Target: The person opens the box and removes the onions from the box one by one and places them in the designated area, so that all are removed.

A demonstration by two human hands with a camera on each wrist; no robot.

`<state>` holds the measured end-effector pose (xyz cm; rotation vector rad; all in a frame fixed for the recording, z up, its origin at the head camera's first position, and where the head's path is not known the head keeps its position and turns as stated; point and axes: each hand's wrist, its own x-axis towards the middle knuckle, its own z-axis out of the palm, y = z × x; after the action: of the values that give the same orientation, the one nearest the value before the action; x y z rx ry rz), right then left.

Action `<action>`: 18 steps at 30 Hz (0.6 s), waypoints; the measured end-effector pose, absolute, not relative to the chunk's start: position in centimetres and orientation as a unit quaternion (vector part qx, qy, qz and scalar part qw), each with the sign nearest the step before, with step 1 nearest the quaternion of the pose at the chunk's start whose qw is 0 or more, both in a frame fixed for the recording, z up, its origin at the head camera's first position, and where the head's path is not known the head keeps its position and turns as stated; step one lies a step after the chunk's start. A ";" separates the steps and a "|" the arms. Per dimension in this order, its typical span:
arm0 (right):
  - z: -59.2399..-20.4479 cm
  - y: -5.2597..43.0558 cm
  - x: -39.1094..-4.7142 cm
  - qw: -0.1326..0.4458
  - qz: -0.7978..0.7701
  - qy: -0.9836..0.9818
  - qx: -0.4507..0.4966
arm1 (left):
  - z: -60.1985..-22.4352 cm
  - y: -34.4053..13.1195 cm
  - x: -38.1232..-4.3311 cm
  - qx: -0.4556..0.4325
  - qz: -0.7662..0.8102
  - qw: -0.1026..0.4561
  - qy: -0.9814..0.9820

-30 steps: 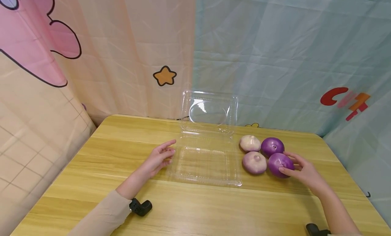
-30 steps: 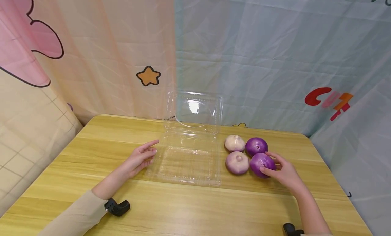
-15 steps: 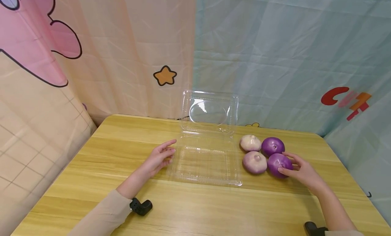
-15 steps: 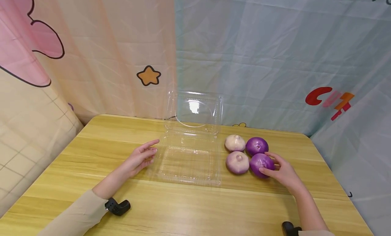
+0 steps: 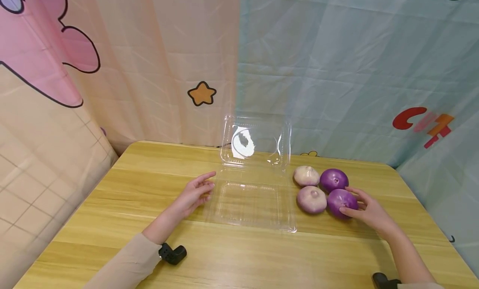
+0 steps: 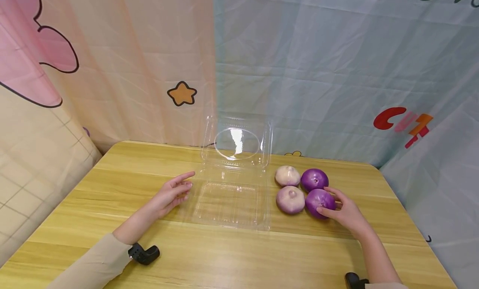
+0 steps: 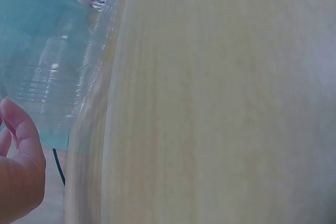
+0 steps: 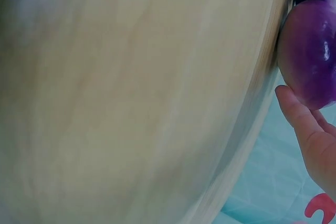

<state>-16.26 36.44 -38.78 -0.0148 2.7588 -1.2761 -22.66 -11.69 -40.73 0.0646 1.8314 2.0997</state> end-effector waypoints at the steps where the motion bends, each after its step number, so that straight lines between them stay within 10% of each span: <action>1: -38.8 36.5 -16.3 0.051 -0.421 0.906 -0.005 | -40.7 -11.7 -22.7 0.023 0.741 0.176 0.647; 18: -37.7 37.7 -15.7 0.035 -0.422 0.906 -0.014 | -40.7 -12.1 -22.7 0.024 0.741 0.172 0.649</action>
<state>-15.74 37.67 -37.66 -0.0444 2.7836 -1.2970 -22.71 -12.08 -40.74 0.0690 1.8410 2.1022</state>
